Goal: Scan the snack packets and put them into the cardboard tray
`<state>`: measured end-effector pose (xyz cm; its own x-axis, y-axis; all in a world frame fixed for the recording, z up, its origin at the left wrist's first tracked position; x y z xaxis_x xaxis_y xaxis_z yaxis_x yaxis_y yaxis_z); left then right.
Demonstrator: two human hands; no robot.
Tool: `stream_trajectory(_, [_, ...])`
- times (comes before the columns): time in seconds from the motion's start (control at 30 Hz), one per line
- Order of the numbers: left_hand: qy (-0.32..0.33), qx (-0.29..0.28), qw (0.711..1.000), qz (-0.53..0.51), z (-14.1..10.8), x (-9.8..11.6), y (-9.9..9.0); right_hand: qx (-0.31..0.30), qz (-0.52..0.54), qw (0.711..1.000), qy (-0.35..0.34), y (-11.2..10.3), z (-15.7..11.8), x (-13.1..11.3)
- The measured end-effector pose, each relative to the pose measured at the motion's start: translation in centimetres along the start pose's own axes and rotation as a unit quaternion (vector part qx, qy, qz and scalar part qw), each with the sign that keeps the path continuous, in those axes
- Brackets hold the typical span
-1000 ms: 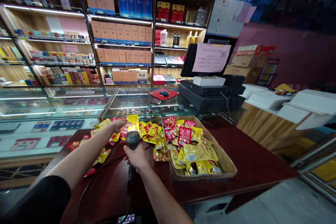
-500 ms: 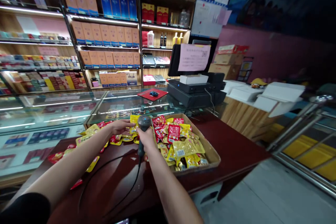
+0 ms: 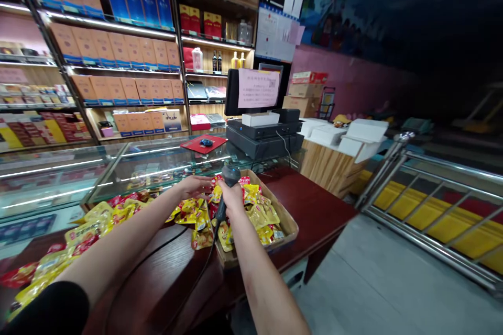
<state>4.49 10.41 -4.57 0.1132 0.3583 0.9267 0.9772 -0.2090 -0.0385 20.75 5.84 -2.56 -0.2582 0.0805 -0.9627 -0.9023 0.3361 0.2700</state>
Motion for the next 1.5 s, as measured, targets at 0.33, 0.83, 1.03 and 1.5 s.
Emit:
stream_trajectory(0.33, [-0.026,0.110,0.993,-0.024,-5.4,-4.0,-13.8,-0.116,0.016,0.989,0.090,8.5,-3.7,5.9])
stream_trajectory(0.83, [0.107,0.349,0.861,0.353,-10.3,-9.3,-20.4,-0.230,0.027,0.950,0.210,19.9,-8.9,16.4])
stream_trajectory(1.03, [0.140,0.424,0.739,0.504,-12.6,-11.4,-16.5,-0.241,0.049,0.943,0.226,19.8,-10.8,16.8])
stream_trajectory(1.5, [0.159,0.399,0.899,0.087,-15.6,-13.9,-16.5,-0.255,0.085,0.946,0.183,13.0,-11.5,12.1])
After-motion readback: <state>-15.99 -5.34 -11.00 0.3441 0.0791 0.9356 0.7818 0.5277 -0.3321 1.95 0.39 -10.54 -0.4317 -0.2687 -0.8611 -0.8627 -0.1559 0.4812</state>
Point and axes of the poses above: each hand's wrist, its own z-axis towards the middle knuckle, its own y-axis out of the palm, x = y × z, the point moved 8 cm from there along z, towards the middle knuckle, and after that the axes turned 9 degrees about z, right-handed, at the moved point
